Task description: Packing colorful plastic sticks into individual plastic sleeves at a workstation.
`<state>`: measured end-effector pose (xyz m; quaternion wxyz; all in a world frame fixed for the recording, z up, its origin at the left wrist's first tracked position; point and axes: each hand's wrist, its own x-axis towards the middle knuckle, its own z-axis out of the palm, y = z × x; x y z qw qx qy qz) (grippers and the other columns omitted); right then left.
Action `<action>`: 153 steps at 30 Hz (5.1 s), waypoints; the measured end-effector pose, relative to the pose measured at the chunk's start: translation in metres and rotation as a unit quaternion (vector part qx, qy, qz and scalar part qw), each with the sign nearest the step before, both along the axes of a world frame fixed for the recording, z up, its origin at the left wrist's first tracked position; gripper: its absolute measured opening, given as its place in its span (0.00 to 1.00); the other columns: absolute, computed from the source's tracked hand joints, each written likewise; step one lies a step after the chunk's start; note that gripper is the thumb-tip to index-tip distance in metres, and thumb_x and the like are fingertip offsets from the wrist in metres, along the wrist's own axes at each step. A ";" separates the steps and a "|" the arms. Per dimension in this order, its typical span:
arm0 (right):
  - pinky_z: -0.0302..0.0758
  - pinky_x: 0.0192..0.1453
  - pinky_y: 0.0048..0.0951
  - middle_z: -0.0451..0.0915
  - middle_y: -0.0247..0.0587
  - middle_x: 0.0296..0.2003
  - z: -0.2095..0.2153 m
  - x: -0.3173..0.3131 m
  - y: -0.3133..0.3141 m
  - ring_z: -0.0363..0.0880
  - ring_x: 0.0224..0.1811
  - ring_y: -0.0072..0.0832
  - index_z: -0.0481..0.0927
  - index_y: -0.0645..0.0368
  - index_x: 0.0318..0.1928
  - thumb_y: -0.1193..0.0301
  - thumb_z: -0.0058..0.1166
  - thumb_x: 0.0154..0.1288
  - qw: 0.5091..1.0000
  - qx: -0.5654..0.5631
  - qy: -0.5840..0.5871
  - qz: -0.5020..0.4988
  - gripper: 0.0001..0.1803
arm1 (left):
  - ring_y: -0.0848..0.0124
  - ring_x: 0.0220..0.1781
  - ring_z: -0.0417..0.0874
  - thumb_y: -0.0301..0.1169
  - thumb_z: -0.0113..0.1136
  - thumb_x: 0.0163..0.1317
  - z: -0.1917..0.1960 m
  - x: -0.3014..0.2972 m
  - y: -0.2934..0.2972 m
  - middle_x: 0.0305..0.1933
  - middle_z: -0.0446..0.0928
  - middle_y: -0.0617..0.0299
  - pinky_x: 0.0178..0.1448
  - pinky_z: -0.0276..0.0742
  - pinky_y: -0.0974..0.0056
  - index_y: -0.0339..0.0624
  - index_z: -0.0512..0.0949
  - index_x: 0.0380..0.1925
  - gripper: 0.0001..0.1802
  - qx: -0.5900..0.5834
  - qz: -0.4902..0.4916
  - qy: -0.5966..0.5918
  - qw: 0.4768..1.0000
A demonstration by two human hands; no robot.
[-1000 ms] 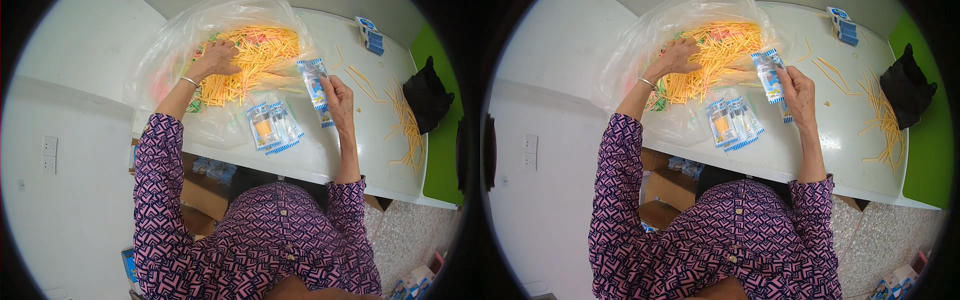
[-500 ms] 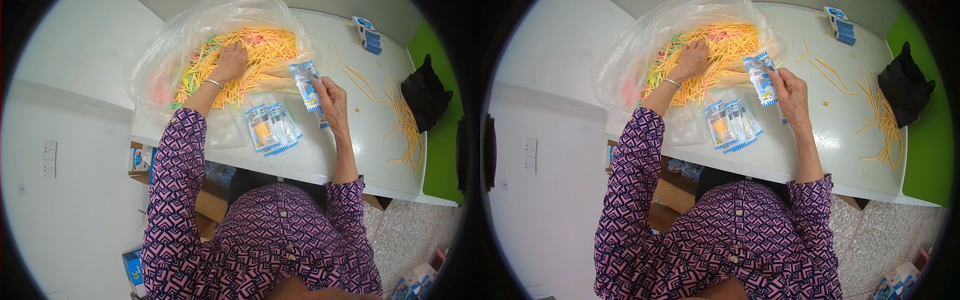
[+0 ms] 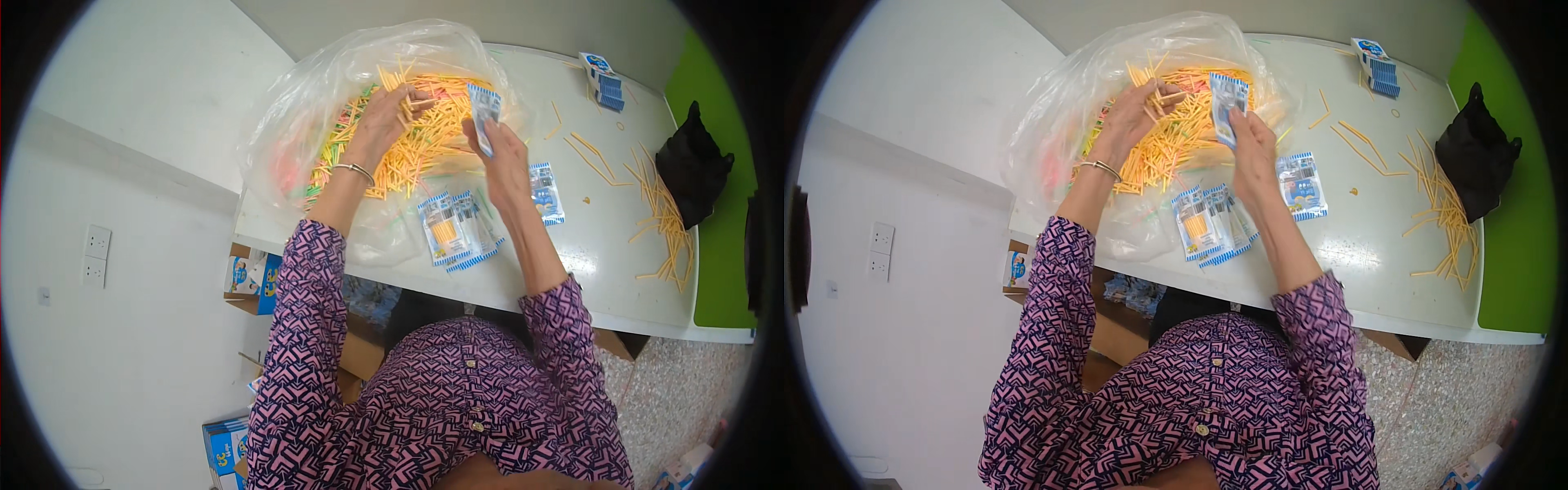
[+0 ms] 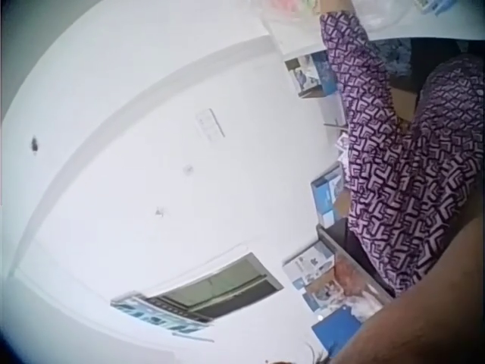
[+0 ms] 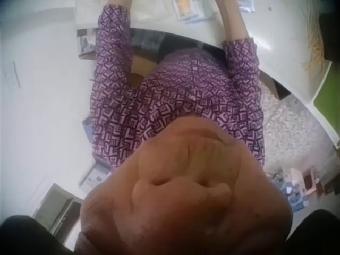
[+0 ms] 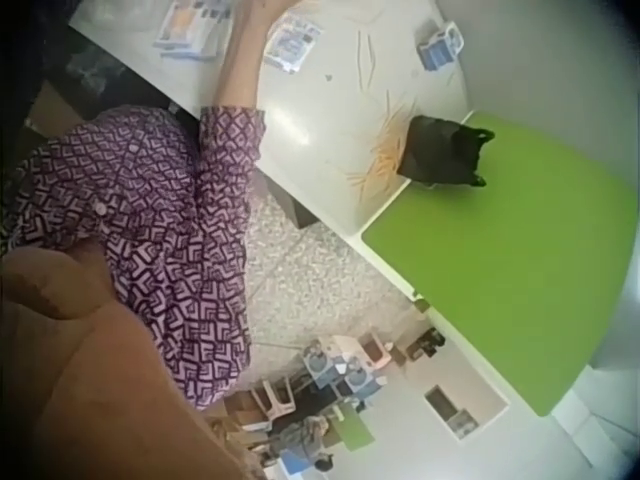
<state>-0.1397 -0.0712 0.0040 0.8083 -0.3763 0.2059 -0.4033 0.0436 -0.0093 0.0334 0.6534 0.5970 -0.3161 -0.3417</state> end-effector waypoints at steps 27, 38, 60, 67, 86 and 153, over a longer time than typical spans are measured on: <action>0.73 0.37 0.24 0.76 0.34 0.33 -0.017 0.092 0.003 0.74 0.33 0.21 0.74 0.61 0.41 0.69 0.46 0.69 0.981 0.148 -0.123 0.012 0.09 | 0.75 0.38 0.76 0.23 0.52 0.63 -0.052 -0.054 -0.020 0.41 0.76 0.60 0.39 0.76 0.70 0.34 0.71 0.43 0.09 -0.134 0.097 0.075 0.983; 0.71 0.34 0.19 0.77 0.29 0.28 -0.010 0.050 -0.019 0.72 0.28 0.14 0.78 0.60 0.33 0.68 0.53 0.65 0.996 -0.087 0.002 -0.009 0.08 | 0.68 0.34 0.78 0.30 0.46 0.68 -0.039 -0.019 -0.010 0.35 0.75 0.56 0.36 0.77 0.64 0.36 0.69 0.41 0.09 -0.113 0.105 0.237 0.959; 0.66 0.34 0.12 0.79 0.25 0.29 -0.011 -0.046 -0.021 0.71 0.29 0.08 0.82 0.62 0.41 0.63 0.56 0.63 0.945 -0.159 0.146 0.245 0.15 | 0.62 0.44 0.81 0.42 0.45 0.69 0.007 -0.079 0.009 0.39 0.79 0.53 0.48 0.78 0.63 0.33 0.74 0.38 0.20 -0.136 -0.096 0.052 0.985; 0.67 0.34 0.13 0.79 0.25 0.30 -0.013 -0.050 -0.021 0.72 0.29 0.09 0.82 0.62 0.42 0.62 0.56 0.62 0.944 -0.153 0.147 0.251 0.15 | 0.70 0.44 0.80 0.42 0.45 0.69 0.002 -0.088 0.016 0.40 0.79 0.53 0.48 0.76 0.66 0.32 0.75 0.40 0.21 -0.092 -0.133 -0.003 0.987; 0.69 0.44 0.16 0.81 0.32 0.34 -0.020 -0.048 -0.012 0.76 0.37 0.15 0.81 0.64 0.44 0.64 0.57 0.61 0.952 -0.192 0.103 0.216 0.17 | 0.77 0.42 0.77 0.33 0.57 0.62 0.011 -0.082 0.044 0.43 0.78 0.61 0.46 0.73 0.71 0.35 0.72 0.50 0.19 0.088 -0.128 -0.409 0.899; 0.71 0.38 0.24 0.78 0.37 0.37 -0.022 -0.125 -0.052 0.74 0.36 0.24 0.78 0.64 0.37 0.68 0.58 0.58 0.796 -0.519 0.305 -0.062 0.12 | 0.61 0.38 0.74 0.36 0.67 0.46 -0.070 -0.141 -0.026 0.32 0.75 0.58 0.43 0.69 0.60 0.41 0.72 0.25 0.14 0.060 -0.089 -0.496 0.862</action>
